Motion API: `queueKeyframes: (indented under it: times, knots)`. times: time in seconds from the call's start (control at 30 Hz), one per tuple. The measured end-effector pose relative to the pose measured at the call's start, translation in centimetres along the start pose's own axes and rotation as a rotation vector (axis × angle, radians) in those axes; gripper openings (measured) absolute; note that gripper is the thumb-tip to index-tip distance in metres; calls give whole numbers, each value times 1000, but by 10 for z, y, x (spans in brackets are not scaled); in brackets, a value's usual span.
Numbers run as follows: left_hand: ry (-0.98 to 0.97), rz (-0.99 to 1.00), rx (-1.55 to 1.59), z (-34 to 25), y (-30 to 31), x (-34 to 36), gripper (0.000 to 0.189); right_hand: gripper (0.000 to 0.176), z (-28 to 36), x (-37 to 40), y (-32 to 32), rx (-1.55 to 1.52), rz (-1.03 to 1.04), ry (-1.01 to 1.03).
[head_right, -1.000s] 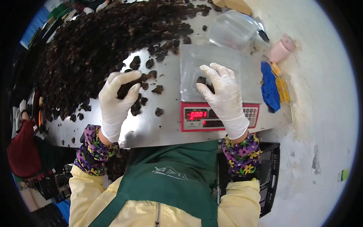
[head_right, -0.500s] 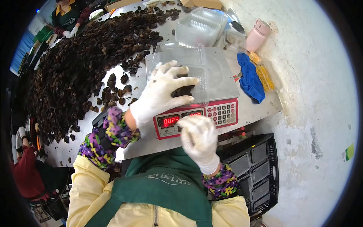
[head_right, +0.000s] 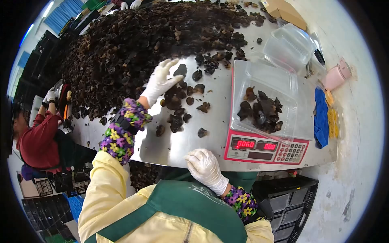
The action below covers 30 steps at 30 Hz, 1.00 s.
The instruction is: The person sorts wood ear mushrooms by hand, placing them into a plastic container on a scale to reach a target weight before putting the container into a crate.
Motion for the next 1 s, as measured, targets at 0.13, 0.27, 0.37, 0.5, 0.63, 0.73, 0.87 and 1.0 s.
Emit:
queueKeyframes:
  times: [0.13,0.27,0.37,0.5,0.63,0.73,0.87,1.0]
  knots:
    - [-54,76,-86,-2,-31,-14,54,23,-7,-6,-7,35,-18,-47]
    - [-37,153,-17,10,-39,-10,31,24,-10,-4,-8,54,-17,-63]
    - [-120,135,-43,-11,-17,21,33,25,-10,-4,-8,47,-28,-53]
    - [-155,196,-106,-18,-11,53,50,25,-8,-6,-10,54,-13,-55]
    - [-250,234,-167,-35,-20,52,71,25,-7,-6,-10,76,-21,-46]
    - [-295,267,-178,-49,-28,49,65,25,-7,-6,-9,79,-35,-46]
    - [-296,250,-154,-60,-26,55,42,21,-6,-5,-5,57,-59,-61]
    - [-222,247,-105,-69,-7,69,31,21,-8,-2,-4,59,-91,-52]
Point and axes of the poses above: each hand's wrist, its own x-axis away from the middle knuckle, its own y-axis out of the back of the hand, z = x × y, the point moved 10 cm from there along -x, towards the middle knuckle, and after that the axes turned 15 degrees about -y, right-handed, at the moved point
